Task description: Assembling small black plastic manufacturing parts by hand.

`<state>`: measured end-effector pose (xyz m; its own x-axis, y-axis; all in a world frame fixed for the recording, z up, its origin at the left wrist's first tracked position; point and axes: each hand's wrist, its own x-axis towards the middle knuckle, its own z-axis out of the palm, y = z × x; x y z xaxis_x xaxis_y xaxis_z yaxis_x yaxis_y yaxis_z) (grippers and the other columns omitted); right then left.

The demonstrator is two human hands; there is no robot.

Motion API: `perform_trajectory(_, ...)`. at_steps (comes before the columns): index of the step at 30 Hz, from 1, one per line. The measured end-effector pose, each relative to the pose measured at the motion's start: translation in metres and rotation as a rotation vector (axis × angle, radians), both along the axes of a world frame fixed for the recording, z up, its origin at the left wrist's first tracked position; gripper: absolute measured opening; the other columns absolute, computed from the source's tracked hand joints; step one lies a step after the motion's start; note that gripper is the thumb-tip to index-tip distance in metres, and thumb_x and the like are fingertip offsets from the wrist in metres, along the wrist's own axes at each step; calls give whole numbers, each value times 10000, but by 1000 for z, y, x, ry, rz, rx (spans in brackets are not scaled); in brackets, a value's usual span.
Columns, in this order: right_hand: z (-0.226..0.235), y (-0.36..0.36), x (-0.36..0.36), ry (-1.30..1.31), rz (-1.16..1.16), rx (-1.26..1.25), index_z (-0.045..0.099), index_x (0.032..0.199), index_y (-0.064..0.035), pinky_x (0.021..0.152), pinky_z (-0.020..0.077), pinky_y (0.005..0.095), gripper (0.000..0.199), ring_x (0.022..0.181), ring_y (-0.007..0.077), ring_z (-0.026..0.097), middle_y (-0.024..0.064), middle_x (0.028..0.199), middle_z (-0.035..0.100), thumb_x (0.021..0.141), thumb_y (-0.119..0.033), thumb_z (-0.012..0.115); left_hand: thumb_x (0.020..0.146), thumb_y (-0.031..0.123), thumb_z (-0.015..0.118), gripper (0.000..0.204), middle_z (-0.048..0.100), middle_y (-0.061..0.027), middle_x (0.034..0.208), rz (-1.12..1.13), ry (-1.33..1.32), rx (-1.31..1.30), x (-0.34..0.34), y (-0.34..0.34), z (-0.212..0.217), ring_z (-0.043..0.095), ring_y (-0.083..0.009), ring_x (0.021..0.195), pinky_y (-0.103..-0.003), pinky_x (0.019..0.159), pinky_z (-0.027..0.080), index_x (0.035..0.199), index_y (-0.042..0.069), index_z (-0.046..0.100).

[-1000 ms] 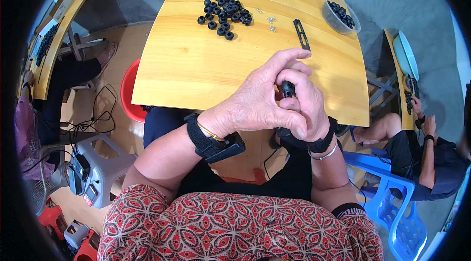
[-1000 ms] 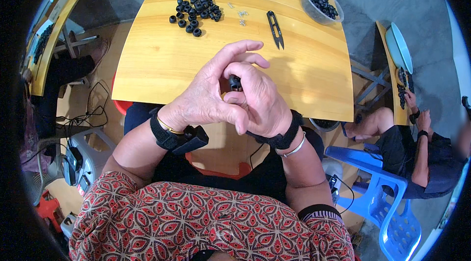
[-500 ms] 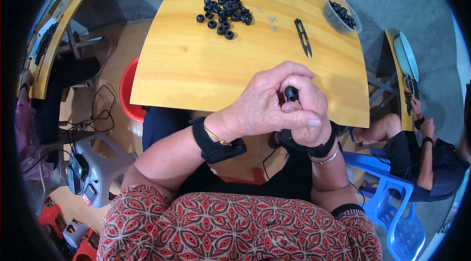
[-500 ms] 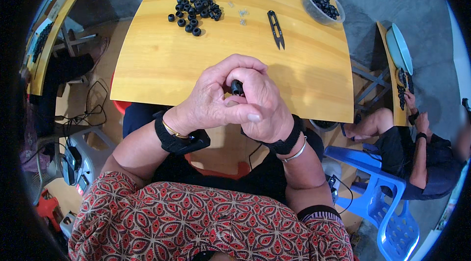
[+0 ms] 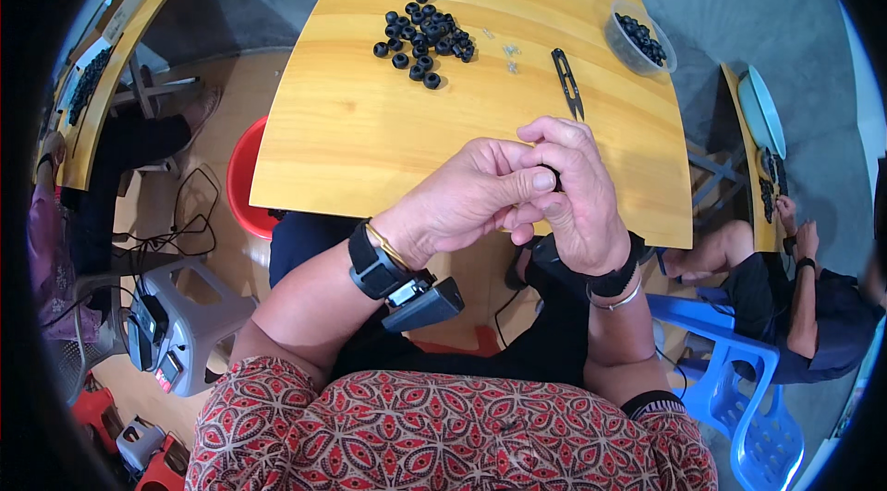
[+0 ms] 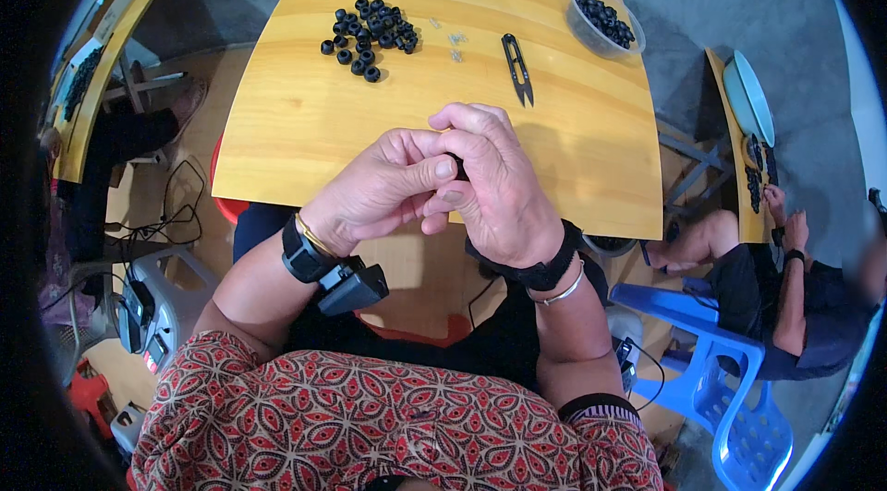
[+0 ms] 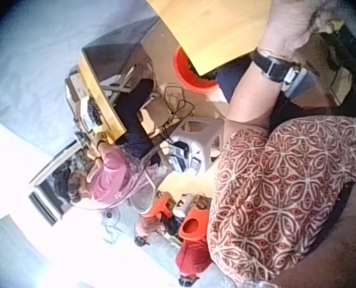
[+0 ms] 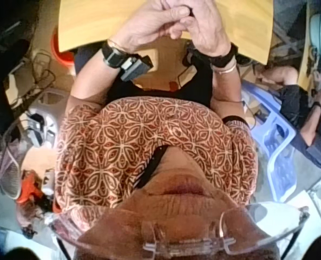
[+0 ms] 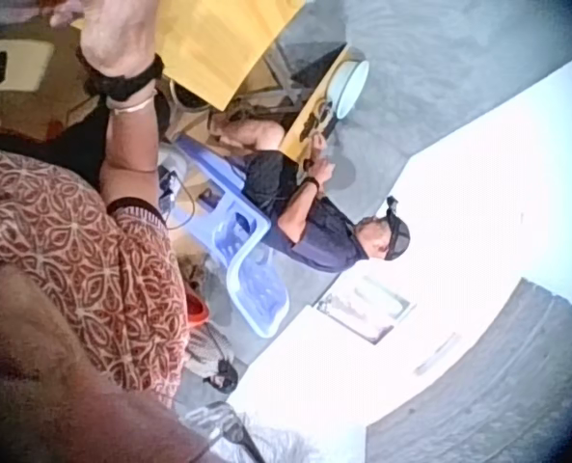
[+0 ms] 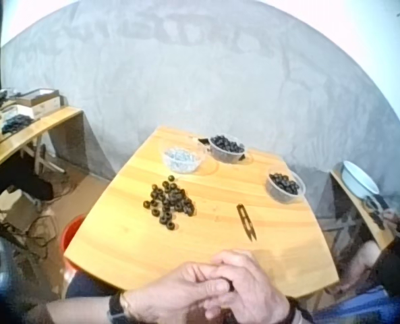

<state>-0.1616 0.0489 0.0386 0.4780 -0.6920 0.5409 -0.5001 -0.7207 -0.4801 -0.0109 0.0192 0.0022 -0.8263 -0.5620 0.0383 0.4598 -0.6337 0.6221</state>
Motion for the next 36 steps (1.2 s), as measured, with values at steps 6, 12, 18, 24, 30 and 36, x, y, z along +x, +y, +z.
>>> perform_trajectory(6, -3, -2, 6, -52, -55, 69, 453, 1016, 15, 803, 389, 362, 312, 912, 327, 464, 179, 1022, 454, 725, -52, 545, 845, 226, 536, 206, 531, -3, 693, 93, 34, -35, -3, -2, -5, 465, -59, 527, -176, 450, 410, 903, 31, 566)
perform_trajectory(12, -7, -2, 4, -69, -63, 148, 442, 1019, 24, 804, 392, 339, 263, 904, 317, 470, 178, 1022, 448, 773, -47, 503, 848, 238, 531, 205, 514, 7, 675, 140, -67, -52, -4, 2, -2, 462, -58, 533, -181, 458, 410, 884, 40, 570)
perform_trajectory(18, -14, -10, -1, -90, -43, 54, 446, 998, 7, 785, 394, 344, 272, 889, 306, 475, 175, 988, 470, 826, -197, 503, 848, 166, 536, 171, 491, 6, 653, 68, -90, 113, 2, -2, 0, 455, -56, 510, -190, 460, 429, 846, -2, 567)
perform_trajectory(24, -7, 4, 1, -142, -148, 215, 451, 993, -17, 685, 402, 349, 336, 780, 287, 499, 154, 911, 495, 838, -312, 494, 602, 195, 771, 740, 474, -77, 970, 302, -246, -413, 6, -9, 2, 509, -142, 830, -254, 630, 479, 1200, 37, 364)
perform_trajectory(30, -2, 12, 10, -113, -66, 229, 457, 964, -5, 642, 417, 354, 278, 709, 312, 516, 140, 843, 506, 726, -107, 559, 401, 120, 854, 1048, 461, -93, 1138, 375, -140, -586, -11, 6, 9, 439, -149, 1021, -279, 844, 396, 1288, 82, 296)
perform_trajectory(36, -6, 15, 13, -123, -89, 159, 481, 918, -8, 607, 419, 346, 219, 703, 302, 514, 130, 810, 514, 722, -72, 553, 596, 231, 775, 593, 538, -61, 959, 473, -215, -673, -14, 11, 4, 501, -126, 873, -254, 799, 408, 1063, 14, 481)
